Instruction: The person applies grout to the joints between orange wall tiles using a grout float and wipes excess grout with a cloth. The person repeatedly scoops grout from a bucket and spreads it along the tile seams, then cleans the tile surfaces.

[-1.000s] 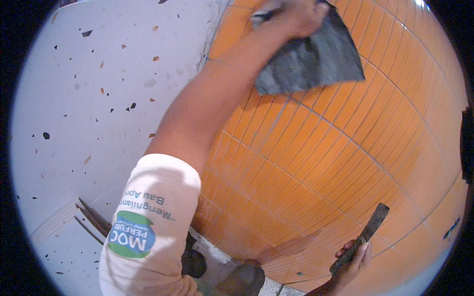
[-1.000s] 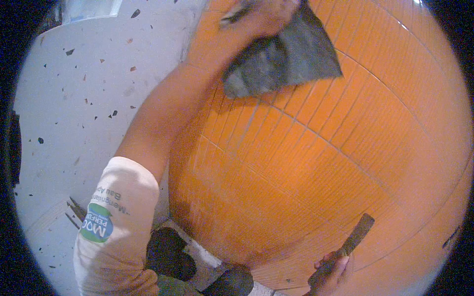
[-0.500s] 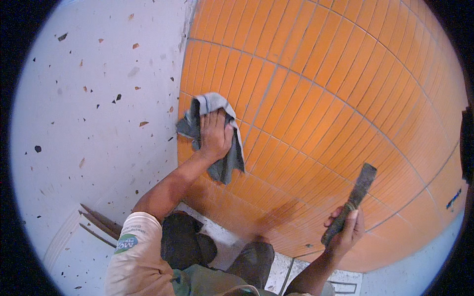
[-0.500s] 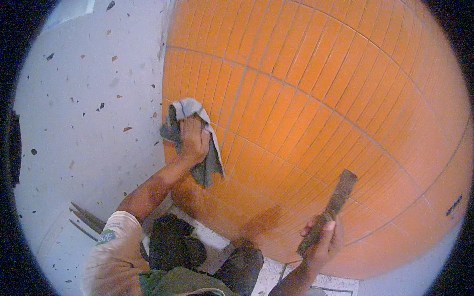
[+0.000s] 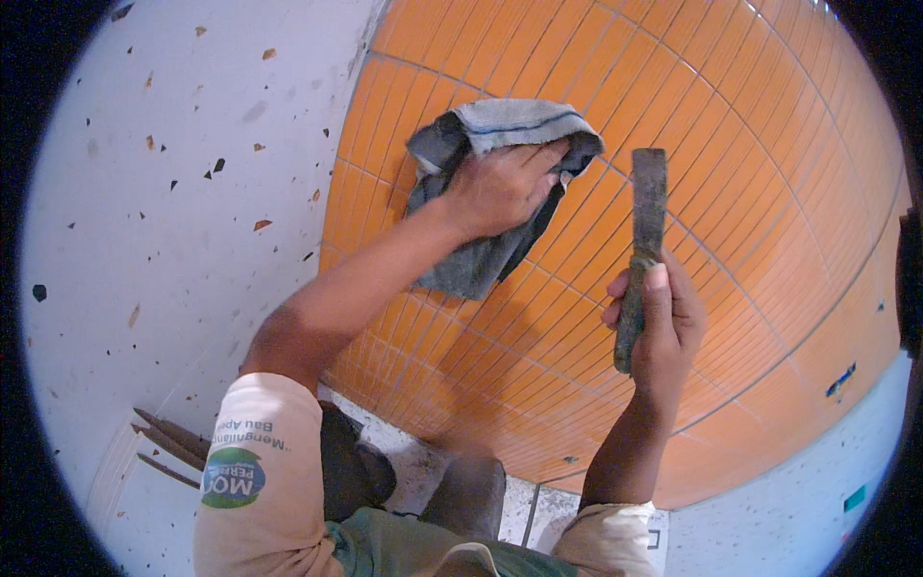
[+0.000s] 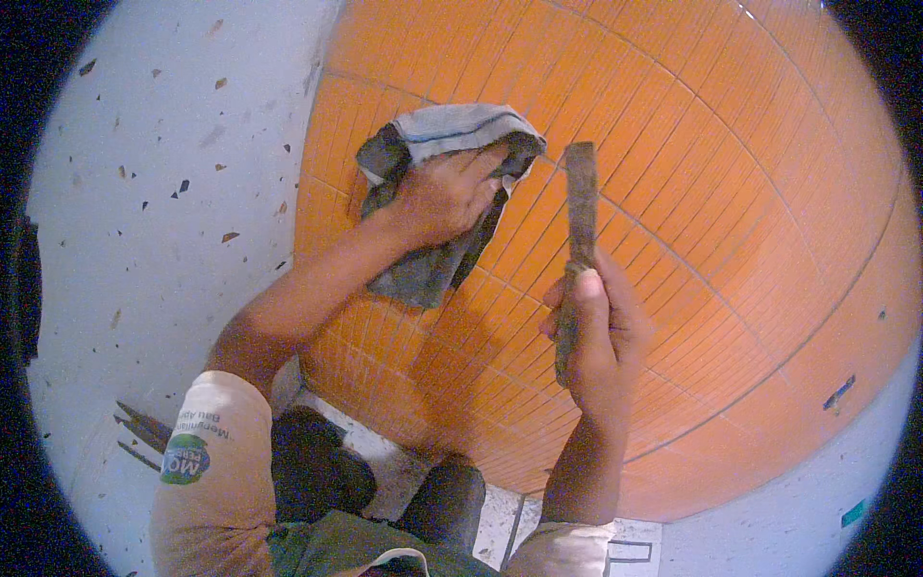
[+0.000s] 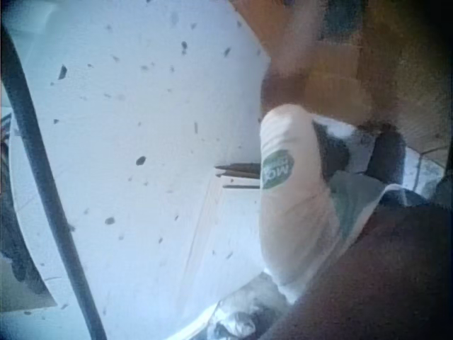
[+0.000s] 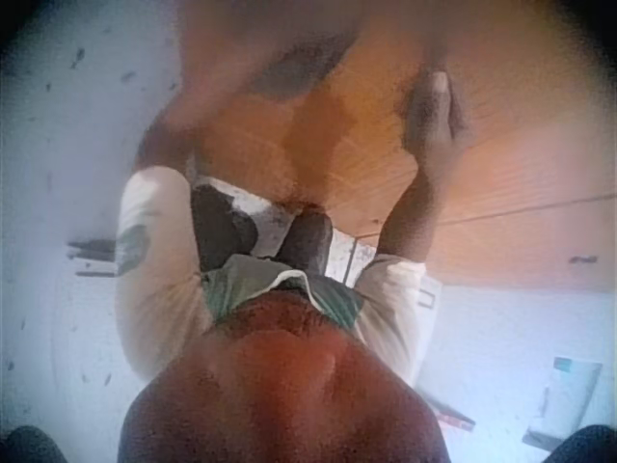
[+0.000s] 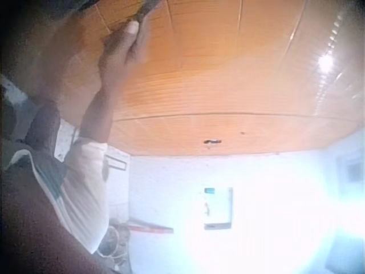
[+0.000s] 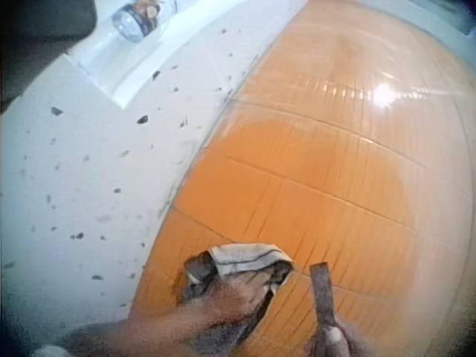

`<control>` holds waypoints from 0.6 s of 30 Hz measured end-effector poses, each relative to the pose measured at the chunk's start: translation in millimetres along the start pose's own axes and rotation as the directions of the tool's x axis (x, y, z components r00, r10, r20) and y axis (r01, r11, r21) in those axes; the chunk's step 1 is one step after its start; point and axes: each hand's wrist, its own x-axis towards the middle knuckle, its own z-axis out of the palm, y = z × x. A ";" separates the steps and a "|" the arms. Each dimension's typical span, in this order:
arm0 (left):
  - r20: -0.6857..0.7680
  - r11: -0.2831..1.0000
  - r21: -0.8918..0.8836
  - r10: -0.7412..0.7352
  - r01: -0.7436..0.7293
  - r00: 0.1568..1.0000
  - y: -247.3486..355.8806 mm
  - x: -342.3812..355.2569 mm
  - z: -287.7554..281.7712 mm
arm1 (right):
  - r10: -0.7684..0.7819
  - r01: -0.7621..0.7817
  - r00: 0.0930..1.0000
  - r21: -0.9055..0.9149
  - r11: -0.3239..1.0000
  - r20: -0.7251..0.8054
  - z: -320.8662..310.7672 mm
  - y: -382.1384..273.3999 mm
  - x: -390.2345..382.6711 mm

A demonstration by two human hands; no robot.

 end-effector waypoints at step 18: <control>0.217 0.990 0.074 0.098 -0.116 0.971 -27.9 -82.4 8.4 | 0.125 -0.120 0.992 -0.146 0.982 0.026 -51.8 -9.8 -39.4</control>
